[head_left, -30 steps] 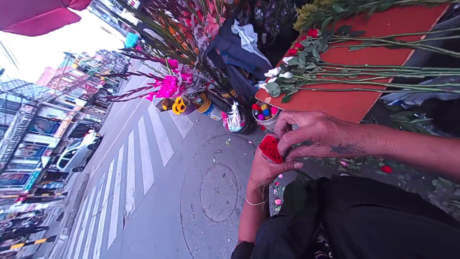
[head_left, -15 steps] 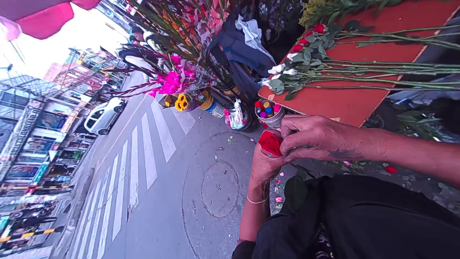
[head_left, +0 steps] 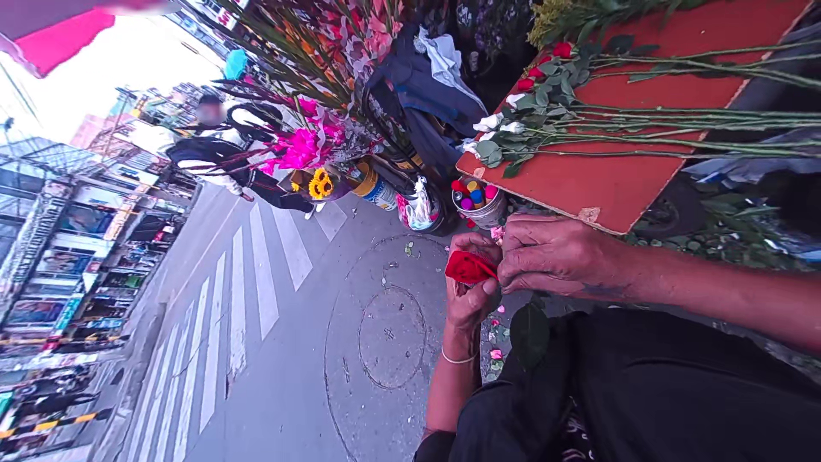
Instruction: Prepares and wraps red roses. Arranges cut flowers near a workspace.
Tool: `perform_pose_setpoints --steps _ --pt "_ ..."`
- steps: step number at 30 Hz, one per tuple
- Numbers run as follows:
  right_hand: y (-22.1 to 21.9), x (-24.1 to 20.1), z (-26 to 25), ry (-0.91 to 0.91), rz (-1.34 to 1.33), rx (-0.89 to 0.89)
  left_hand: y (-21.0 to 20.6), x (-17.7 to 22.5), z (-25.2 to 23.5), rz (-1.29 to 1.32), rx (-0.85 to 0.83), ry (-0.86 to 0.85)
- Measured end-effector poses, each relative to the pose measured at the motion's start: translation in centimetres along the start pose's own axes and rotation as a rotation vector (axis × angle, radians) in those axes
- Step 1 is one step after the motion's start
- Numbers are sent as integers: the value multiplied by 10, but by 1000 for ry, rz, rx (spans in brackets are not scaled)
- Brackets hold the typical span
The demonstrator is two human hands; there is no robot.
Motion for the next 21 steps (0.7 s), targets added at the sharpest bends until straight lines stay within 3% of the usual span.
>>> perform_pose_setpoints --steps 11,18,21 --pt "-3 4 -3 33 -19 -65 8 -19 8 196 115 12" --pt "-13 14 0 68 -66 -123 11 -24 14 254 92 27" --pt "-11 27 0 -9 -144 -152 12 -26 15 239 60 24"
Point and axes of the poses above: each hand's wrist, its own z-axis away from the middle knuckle, its own y-axis out of the back of the hand, x = y × z, the point moved 4 cm from there along -z, towards the middle knuckle, and after that the axes turned 11 degrees about y, right-handed, at the moved point
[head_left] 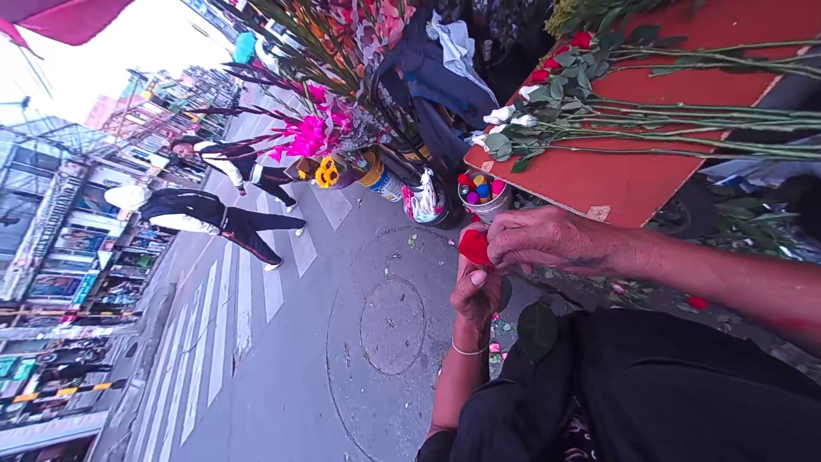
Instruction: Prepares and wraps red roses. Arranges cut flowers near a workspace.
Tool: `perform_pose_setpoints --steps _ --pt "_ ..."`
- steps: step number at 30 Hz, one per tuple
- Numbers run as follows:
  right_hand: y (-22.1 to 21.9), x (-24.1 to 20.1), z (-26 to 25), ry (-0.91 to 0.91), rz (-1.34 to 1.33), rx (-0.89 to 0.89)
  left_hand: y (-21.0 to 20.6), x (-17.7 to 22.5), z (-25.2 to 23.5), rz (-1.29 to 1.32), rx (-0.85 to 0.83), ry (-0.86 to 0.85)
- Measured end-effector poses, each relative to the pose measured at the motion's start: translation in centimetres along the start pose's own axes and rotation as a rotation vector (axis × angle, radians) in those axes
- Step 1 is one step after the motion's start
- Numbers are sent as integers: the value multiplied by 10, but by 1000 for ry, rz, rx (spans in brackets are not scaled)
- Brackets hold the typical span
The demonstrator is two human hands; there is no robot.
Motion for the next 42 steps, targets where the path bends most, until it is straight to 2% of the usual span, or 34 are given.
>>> perform_pose_setpoints --steps 4,5,7,9,10,11,12,15,17,20,25,30,34,37,39,42 --pt "-1 5 0 -130 -70 38 1 -4 2 -162 49 0" --pt "-2 5 0 -187 -99 114 -1 -4 0 -193 115 -12" --pt "-4 6 6 -368 -205 384 -4 -4 -6 -231 232 -55" --pt "-6 15 19 -556 -312 651 -5 -1 -9 -267 291 -114" --pt "-9 21 31 -634 -340 710 -7 2 -9 -279 303 -145" --pt "-13 27 46 -690 -348 690 -10 5 -9 -285 307 -175" --pt "-21 32 65 -711 -333 575 -14 9 -9 -289 305 -203" --pt "-53 35 119 -649 -216 60 -25 20 -9 -253 247 -252" --pt "-67 26 145 -676 -238 -56 -29 23 -11 -177 188 -257" --pt "-66 9 160 -743 -246 46 -21 18 -13 -71 124 -219" --pt "-49 -6 174 -749 -380 281 -5 7 -12 -133 182 -94" --pt "-50 -16 160 -775 -358 300 -19 -3 -14 -202 233 -85" --pt "-50 -18 169 -768 -377 367 -19 7 -16 -297 182 -46" --pt "-42 -25 175 -824 -184 388 -21 24 -15 -326 214 -96" --pt "-40 -28 175 -841 -13 371 -22 32 -13 -337 312 -197" --pt "-48 -30 176 -731 148 387 -23 35 -12 -366 392 -310"
Point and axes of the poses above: each hand's wrist, its own z-axis away from the middle knuckle, its own y-axis out of the back of the hand, x = y × z, the point moved 4 cm from there along -z, towards the middle knuckle, and after that the axes turned 11 degrees about y, right-handed, at the moved point
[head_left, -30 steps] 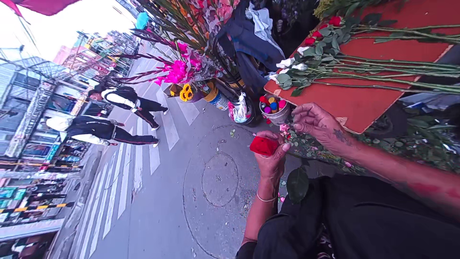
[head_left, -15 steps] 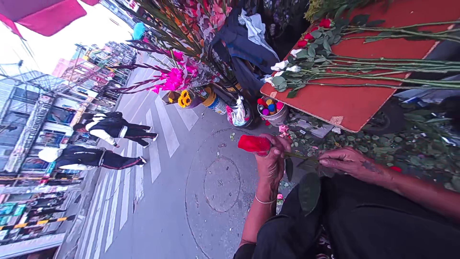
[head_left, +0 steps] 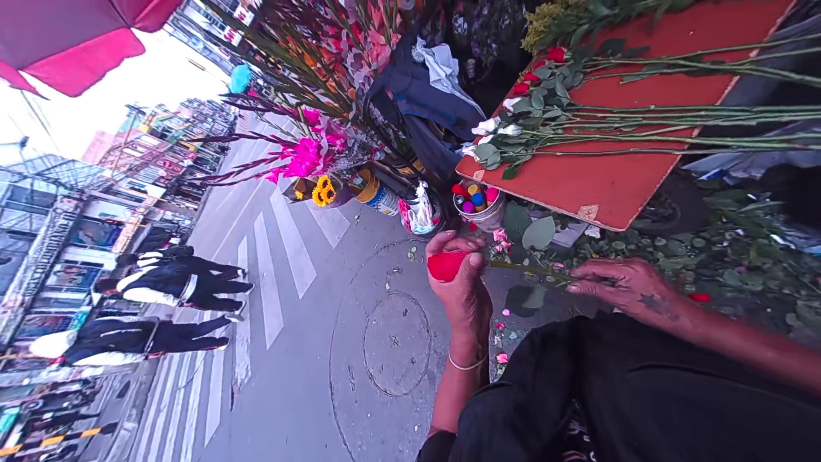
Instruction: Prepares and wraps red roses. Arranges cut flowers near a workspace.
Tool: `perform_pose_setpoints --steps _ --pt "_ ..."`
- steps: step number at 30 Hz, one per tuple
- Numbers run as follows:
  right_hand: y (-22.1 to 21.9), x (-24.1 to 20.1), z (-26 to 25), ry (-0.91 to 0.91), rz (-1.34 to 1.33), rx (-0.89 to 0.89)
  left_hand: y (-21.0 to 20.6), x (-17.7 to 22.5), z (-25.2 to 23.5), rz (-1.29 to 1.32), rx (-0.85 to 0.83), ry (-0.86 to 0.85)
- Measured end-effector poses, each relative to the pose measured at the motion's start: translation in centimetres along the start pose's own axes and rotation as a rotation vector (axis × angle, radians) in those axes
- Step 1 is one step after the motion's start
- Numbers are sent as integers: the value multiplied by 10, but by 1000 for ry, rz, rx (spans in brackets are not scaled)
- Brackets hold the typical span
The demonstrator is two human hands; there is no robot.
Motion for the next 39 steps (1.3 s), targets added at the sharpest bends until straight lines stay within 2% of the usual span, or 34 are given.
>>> perform_pose_setpoints --steps 3,10,13,16,20,25,29,34,39 --pt "-6 -3 8 81 36 17 5 1 4 -14 40 -86" --pt "-12 -17 24 142 113 -17 18 -8 0 22 62 -137" --pt "-9 -22 29 76 64 14 14 -22 -9 133 -87 -61" --pt "-7 -25 33 -106 -63 -6 -6 -45 -9 271 -280 70" --pt "-2 -29 42 -337 -189 2 -33 -63 -4 349 -288 267" --pt "7 -36 51 -348 -144 101 -43 -77 -10 337 -403 327" --pt "18 -46 46 -280 88 182 -35 -89 -16 252 -495 431" --pt "23 -54 38 -62 611 254 -18 -70 -28 346 -187 403" --pt "6 -43 29 74 708 232 -14 -52 -24 477 31 478"
Point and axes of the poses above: each hand's wrist, its own z-axis away from the middle knuckle, its own y-axis out of the back of the hand, x = y × z, the point moved 4 cm from there along -z, towards the middle knuckle, and after that the axes turned 11 degrees about y, right-handed, at the moved point
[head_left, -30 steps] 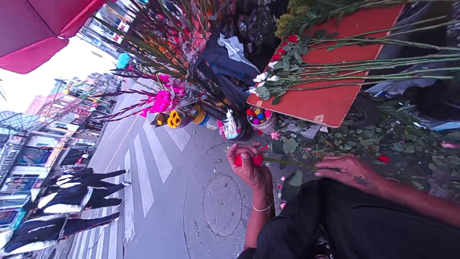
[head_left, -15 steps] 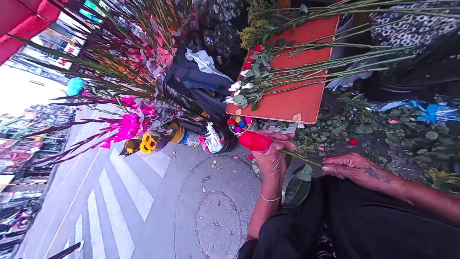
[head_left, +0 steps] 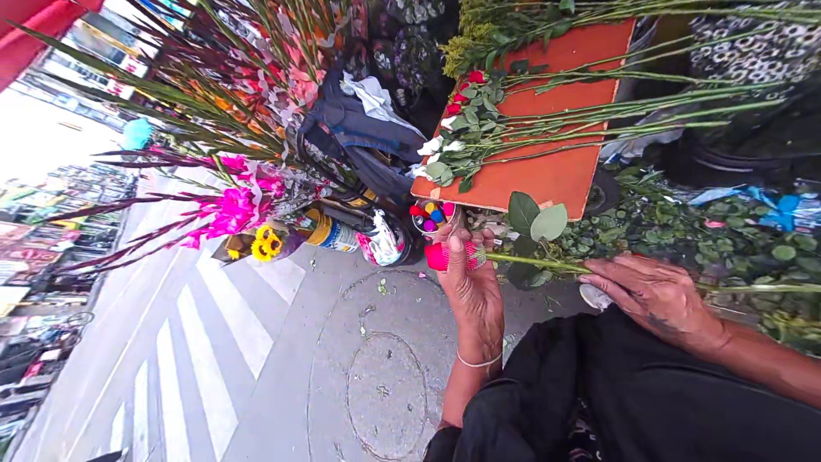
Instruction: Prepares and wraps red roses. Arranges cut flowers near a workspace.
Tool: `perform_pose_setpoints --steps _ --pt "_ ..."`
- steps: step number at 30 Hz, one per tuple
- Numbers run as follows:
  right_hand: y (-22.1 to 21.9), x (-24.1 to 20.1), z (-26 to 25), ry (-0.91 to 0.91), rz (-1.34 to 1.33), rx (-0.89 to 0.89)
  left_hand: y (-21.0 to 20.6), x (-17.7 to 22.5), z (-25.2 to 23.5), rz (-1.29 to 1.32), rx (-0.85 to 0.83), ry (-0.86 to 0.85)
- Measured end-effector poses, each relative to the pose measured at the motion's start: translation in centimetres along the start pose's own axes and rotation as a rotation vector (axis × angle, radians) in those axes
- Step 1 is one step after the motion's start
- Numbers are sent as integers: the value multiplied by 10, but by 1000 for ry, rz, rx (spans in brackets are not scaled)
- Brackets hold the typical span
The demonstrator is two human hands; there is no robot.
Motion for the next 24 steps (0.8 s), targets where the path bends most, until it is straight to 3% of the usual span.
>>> perform_pose_setpoints --steps 5,8,14,19,24 --pt "-17 7 -1 -36 -294 -161 9 21 2 -36 -26 -41" --pt "-17 8 5 -81 -366 -167 23 27 1 -89 44 -125" --pt "-21 -10 -3 31 -235 -210 48 39 -13 -163 440 -307" --pt "-2 -14 -17 35 -15 -214 73 47 -23 -194 595 -342" --pt "25 31 -36 -111 100 -182 107 59 -31 -299 681 -308"
Point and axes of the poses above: each hand's wrist, its own z-axis away from the middle knuckle, its own y-axis out of the back of the hand, x = y × z, the point moved 4 cm from there along -z, towards the middle knuckle, and after that the axes turned 11 degrees about y, right-handed, at the moved point
